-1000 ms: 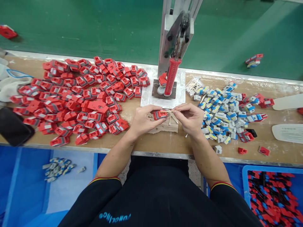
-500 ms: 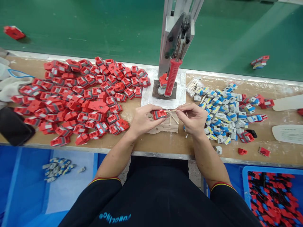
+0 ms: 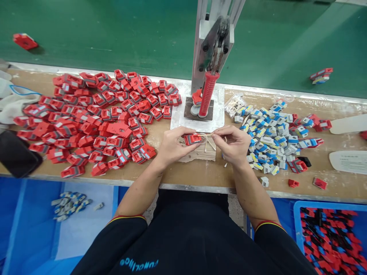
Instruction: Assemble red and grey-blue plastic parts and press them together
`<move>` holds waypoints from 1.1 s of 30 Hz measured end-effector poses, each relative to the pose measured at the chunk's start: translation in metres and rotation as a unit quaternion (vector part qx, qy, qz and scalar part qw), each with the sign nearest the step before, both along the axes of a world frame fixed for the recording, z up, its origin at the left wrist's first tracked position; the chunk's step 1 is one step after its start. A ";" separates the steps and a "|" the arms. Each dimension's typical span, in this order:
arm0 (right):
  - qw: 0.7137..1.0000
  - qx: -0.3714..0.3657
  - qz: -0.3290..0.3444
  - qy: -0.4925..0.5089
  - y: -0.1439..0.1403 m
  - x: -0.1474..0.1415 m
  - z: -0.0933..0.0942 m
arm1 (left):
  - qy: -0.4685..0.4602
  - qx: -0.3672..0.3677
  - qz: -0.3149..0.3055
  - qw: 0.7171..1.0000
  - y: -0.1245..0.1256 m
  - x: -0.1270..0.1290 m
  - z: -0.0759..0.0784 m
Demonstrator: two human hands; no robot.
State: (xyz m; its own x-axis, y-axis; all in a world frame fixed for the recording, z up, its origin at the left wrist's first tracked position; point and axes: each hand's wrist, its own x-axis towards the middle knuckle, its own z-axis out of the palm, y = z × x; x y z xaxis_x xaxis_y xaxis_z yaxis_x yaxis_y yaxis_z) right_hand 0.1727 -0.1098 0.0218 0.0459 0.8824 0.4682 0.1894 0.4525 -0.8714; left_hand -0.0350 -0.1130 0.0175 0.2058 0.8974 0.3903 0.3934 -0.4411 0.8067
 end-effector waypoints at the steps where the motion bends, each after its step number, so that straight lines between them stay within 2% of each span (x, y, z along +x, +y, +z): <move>1: 1.000 -0.004 -0.005 -0.005 0.000 0.001 0.001 | -0.003 -0.001 0.000 1.000 0.000 0.000 0.000; 7: 0.999 0.019 -0.031 0.001 0.005 0.020 0.010 | -0.026 -0.041 0.013 0.999 0.001 -0.002 -0.001; 10: 0.995 0.001 0.009 -0.099 0.008 0.027 0.012 | -0.068 -0.077 0.027 0.994 0.003 -0.003 -0.005; 14: 0.963 -0.020 0.106 -0.246 0.011 0.023 0.005 | -0.139 -0.116 0.022 0.983 0.006 -0.005 -0.010; 18: 0.951 -0.018 0.111 -0.288 0.012 0.016 -0.005 | -0.147 -0.122 0.019 0.981 0.006 -0.005 -0.012; 22: 0.948 -0.016 0.110 -0.297 0.013 0.016 -0.009 | -0.136 -0.112 0.020 0.984 0.005 -0.004 -0.011; 28: 0.954 -0.014 0.110 -0.278 0.013 0.016 -0.004 | -0.132 -0.112 0.022 0.985 0.004 -0.003 -0.010; 31: 0.968 -0.038 0.101 -0.227 0.011 0.019 0.001 | -0.125 -0.102 0.022 0.987 0.004 -0.003 -0.008; 33: 0.985 -0.053 0.055 -0.153 0.009 0.021 0.004 | -0.117 -0.091 0.020 0.989 0.004 -0.003 -0.008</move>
